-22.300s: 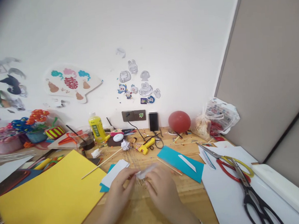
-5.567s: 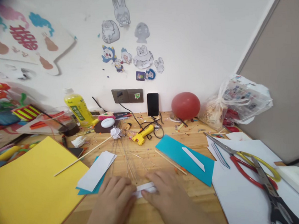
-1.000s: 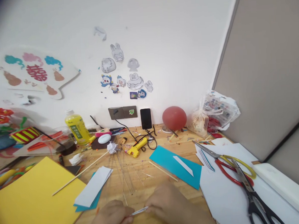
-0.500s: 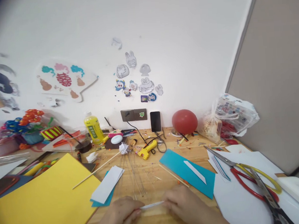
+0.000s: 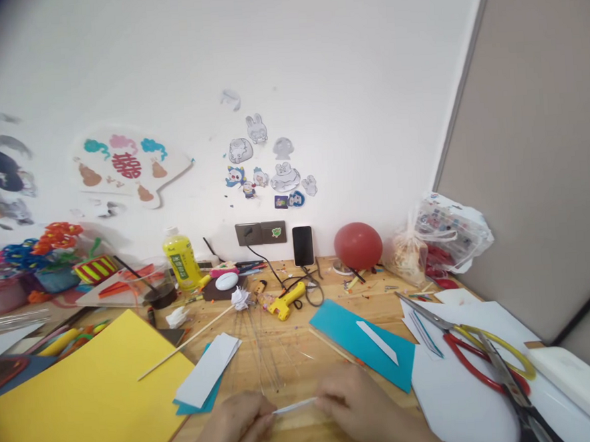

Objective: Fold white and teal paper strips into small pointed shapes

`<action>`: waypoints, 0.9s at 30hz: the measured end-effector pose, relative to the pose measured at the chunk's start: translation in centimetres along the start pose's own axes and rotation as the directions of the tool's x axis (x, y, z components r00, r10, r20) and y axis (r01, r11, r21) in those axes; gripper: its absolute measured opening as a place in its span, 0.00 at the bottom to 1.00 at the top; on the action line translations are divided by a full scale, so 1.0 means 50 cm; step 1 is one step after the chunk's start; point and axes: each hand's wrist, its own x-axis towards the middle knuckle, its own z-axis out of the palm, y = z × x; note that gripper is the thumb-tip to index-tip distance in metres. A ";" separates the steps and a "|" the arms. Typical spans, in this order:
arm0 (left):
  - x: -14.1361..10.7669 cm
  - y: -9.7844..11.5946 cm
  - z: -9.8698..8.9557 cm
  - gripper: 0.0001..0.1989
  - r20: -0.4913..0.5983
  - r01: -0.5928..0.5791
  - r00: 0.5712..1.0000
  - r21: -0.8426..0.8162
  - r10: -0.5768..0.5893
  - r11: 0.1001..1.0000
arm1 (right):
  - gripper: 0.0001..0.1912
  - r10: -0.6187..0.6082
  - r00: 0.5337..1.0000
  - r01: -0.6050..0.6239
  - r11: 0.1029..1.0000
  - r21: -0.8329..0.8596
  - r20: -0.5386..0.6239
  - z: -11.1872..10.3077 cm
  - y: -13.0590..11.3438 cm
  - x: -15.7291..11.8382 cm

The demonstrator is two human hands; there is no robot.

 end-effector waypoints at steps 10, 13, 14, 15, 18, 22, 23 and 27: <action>0.008 -0.011 0.000 0.08 -0.020 -0.015 1.000 -0.090 0.013 0.996 | 0.12 -0.117 0.992 0.109 0.985 -0.137 -0.051 0.019 -0.011 0.002; 0.007 -0.018 0.006 0.06 -0.092 -0.060 0.994 -0.046 0.056 0.997 | 0.07 -0.113 0.993 0.108 0.984 -0.143 -0.030 0.016 -0.022 0.004; 0.006 -0.020 0.009 0.05 -0.107 -0.087 0.991 -0.035 0.083 0.996 | 0.06 -0.111 0.994 0.106 0.984 -0.142 -0.025 0.017 -0.025 0.004; 0.006 -0.023 0.012 0.05 -0.120 -0.118 0.986 -0.026 0.114 0.993 | 0.06 -0.112 0.993 0.107 0.984 -0.144 -0.025 0.018 -0.027 0.005; 0.007 -0.032 0.022 0.06 -0.147 -0.223 0.965 -0.009 0.219 0.975 | 0.08 -0.168 0.985 0.158 0.973 -0.169 -0.044 0.027 -0.025 0.007; 0.012 -0.046 0.030 0.07 -0.145 -0.289 0.945 0.037 0.292 0.956 | 0.13 -0.242 0.967 0.225 0.958 -0.178 -0.080 0.036 -0.016 0.010; 0.013 -0.049 0.030 0.06 -0.140 -0.299 0.942 0.054 0.304 0.953 | 0.14 -0.251 0.964 0.232 0.956 -0.179 -0.092 0.036 -0.014 0.010; 0.015 -0.055 0.028 0.08 -0.107 -0.352 0.925 0.118 0.364 0.929 | 0.19 -0.312 0.939 0.282 0.940 -0.191 -0.148 0.034 -0.010 0.011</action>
